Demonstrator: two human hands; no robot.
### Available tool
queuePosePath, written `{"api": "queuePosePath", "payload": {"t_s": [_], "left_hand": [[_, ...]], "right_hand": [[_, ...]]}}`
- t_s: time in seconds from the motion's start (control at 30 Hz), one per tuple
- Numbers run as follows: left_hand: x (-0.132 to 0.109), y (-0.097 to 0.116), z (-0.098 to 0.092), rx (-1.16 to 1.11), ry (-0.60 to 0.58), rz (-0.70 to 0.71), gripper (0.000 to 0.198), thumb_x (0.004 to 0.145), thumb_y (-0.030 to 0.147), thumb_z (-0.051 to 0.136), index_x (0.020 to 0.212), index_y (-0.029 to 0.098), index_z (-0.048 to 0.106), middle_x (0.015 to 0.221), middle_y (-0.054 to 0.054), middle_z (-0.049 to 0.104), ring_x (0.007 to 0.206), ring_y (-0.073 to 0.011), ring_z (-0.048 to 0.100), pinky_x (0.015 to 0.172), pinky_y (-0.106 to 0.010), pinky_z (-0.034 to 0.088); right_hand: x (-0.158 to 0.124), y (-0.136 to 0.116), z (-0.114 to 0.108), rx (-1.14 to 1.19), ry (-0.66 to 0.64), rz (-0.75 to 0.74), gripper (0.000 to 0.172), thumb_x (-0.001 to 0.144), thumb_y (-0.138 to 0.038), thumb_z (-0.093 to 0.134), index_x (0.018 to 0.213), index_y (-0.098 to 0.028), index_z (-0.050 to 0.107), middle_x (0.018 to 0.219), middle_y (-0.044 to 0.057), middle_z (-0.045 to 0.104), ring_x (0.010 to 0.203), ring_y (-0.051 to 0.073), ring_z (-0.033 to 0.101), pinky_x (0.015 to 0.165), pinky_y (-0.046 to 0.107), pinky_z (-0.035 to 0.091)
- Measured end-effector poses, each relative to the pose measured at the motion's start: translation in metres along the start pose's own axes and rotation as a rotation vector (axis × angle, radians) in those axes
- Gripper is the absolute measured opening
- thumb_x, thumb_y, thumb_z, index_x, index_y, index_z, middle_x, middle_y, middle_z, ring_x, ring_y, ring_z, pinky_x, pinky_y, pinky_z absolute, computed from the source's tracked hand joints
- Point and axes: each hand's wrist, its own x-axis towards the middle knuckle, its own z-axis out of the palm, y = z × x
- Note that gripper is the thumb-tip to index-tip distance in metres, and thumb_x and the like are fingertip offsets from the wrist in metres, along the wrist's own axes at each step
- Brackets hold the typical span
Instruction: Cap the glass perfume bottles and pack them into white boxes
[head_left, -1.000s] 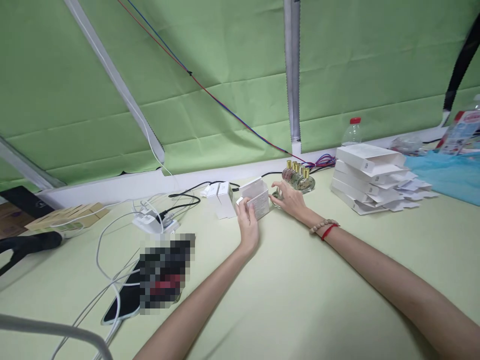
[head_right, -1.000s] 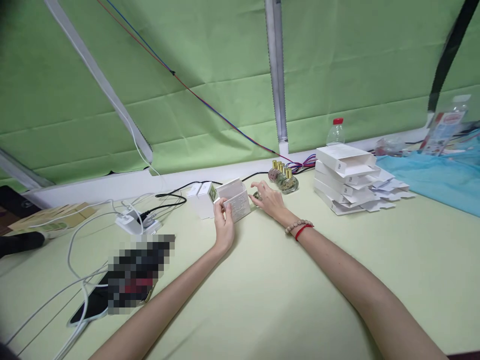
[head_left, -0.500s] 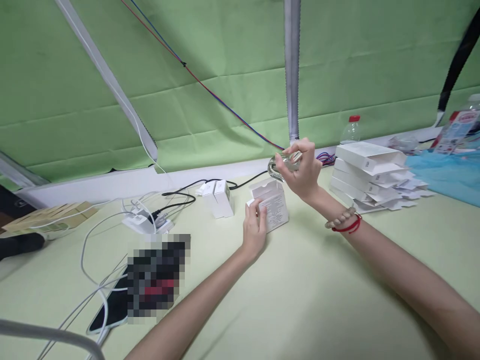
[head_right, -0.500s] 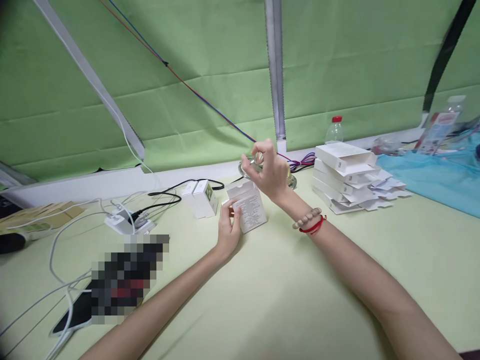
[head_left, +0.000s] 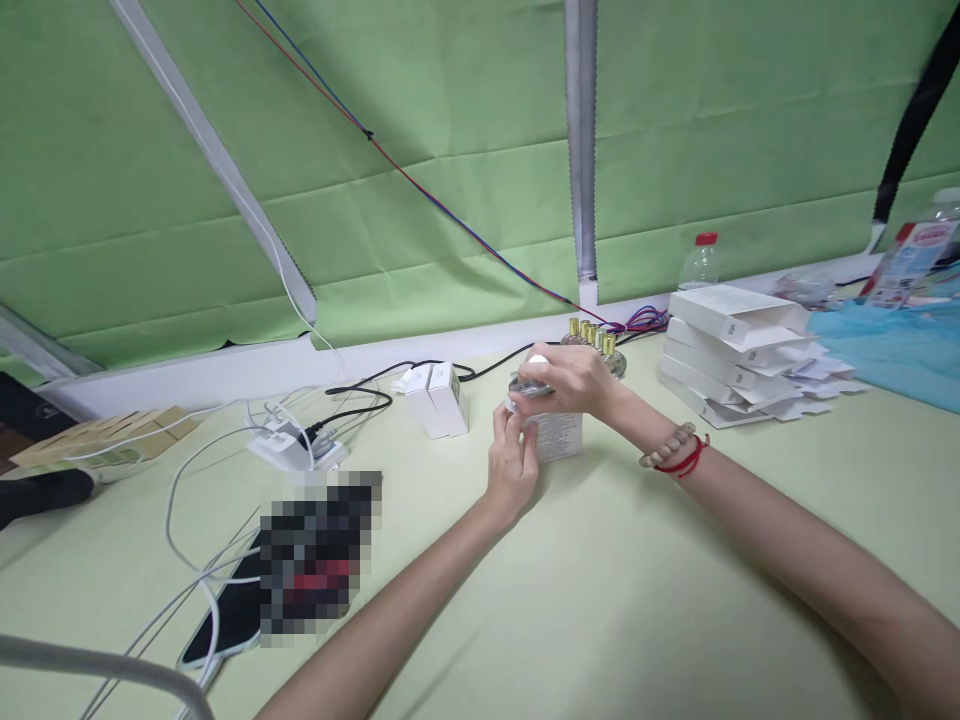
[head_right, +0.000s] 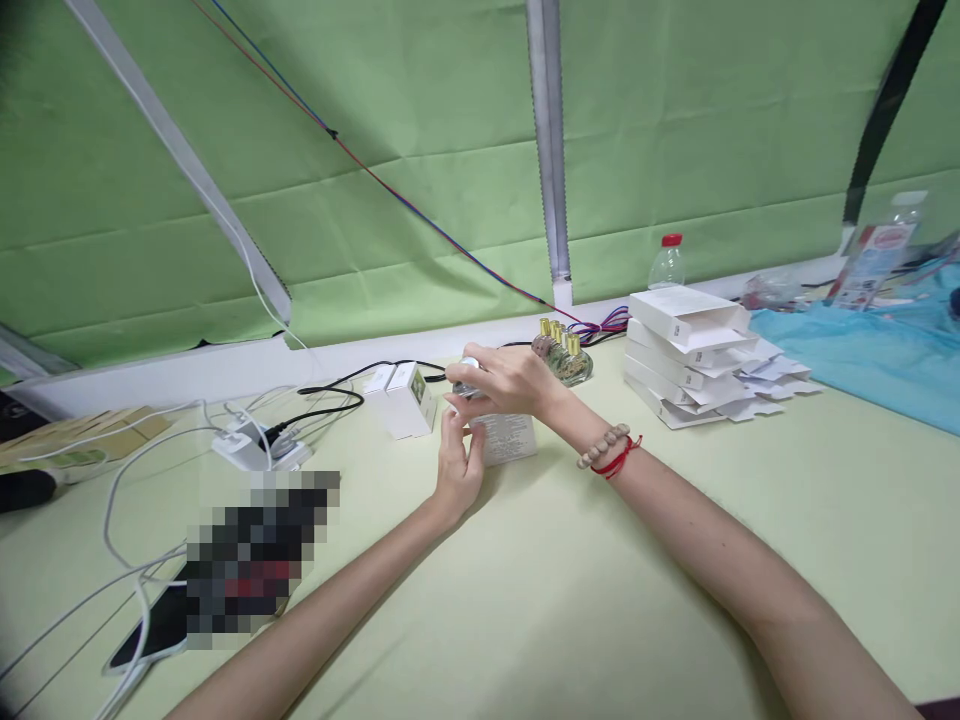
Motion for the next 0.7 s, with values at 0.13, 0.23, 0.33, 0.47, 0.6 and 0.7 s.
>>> {"api": "queuePosePath", "payload": {"t_s": [0.13,0.23,0.33,0.47,0.6,0.7], "left_hand": [[0.0007,0.0003,-0.0003,-0.015,-0.002,-0.027,0.026,0.092,0.028,0.034,0.116,0.027,0.042,0.116,-0.008,0.044,0.099,-0.0171,0.053,0.078,-0.032,0.048],[0.0013,0.0018,0.0,-0.046,0.002,-0.031,0.024,0.091,0.028,0.035,0.115,0.027,0.042,0.117,-0.008,0.044,0.1,-0.016,0.053,0.079,-0.031,0.048],[0.0011,0.0006,0.0025,-0.091,0.02,0.026,0.023,0.091,0.027,0.037,0.114,0.027,0.036,0.118,-0.008,0.044,0.102,-0.0144,0.053,0.078,-0.029,0.048],[-0.0009,-0.0029,0.0063,-0.155,0.075,-0.027,0.027,0.089,0.03,0.043,0.112,0.026,0.028,0.115,-0.007,0.046,0.091,-0.0119,0.056,0.073,-0.027,0.048],[-0.001,-0.0021,0.0054,-0.174,0.041,-0.122,0.033,0.089,0.035,0.043,0.116,0.026,0.027,0.116,-0.007,0.047,0.082,-0.0105,0.058,0.071,-0.027,0.048],[0.0002,-0.0011,0.0034,-0.148,0.017,-0.075,0.033,0.09,0.034,0.041,0.12,0.026,0.031,0.12,-0.008,0.047,0.088,-0.0124,0.057,0.076,-0.03,0.048]], "right_hand": [[-0.0022,-0.0025,0.0017,0.071,-0.009,0.073,0.021,0.085,-0.042,0.045,0.085,-0.022,0.052,0.067,-0.002,0.058,0.048,0.007,0.045,0.046,0.021,0.028],[-0.0027,-0.0027,0.0013,0.125,0.029,0.126,0.013,0.083,-0.032,0.046,0.086,-0.021,0.052,0.065,-0.003,0.056,0.045,0.006,0.043,0.045,0.02,0.03],[-0.0025,-0.0024,-0.0002,0.182,0.094,0.115,0.007,0.08,-0.023,0.046,0.083,-0.02,0.051,0.061,-0.005,0.054,0.044,0.005,0.044,0.045,0.018,0.032],[-0.001,-0.003,-0.0027,0.213,0.129,0.104,0.005,0.076,-0.016,0.046,0.076,-0.019,0.05,0.058,-0.006,0.054,0.042,0.005,0.044,0.045,0.018,0.032],[-0.0018,-0.0039,-0.0027,0.258,0.078,0.187,0.006,0.071,-0.014,0.046,0.071,-0.019,0.049,0.058,-0.006,0.056,0.045,0.005,0.047,0.048,0.016,0.035],[-0.0047,-0.0043,-0.0008,0.293,0.031,0.263,0.003,0.068,-0.017,0.048,0.067,-0.02,0.048,0.05,-0.008,0.052,0.043,0.005,0.047,0.047,0.017,0.034]]}}
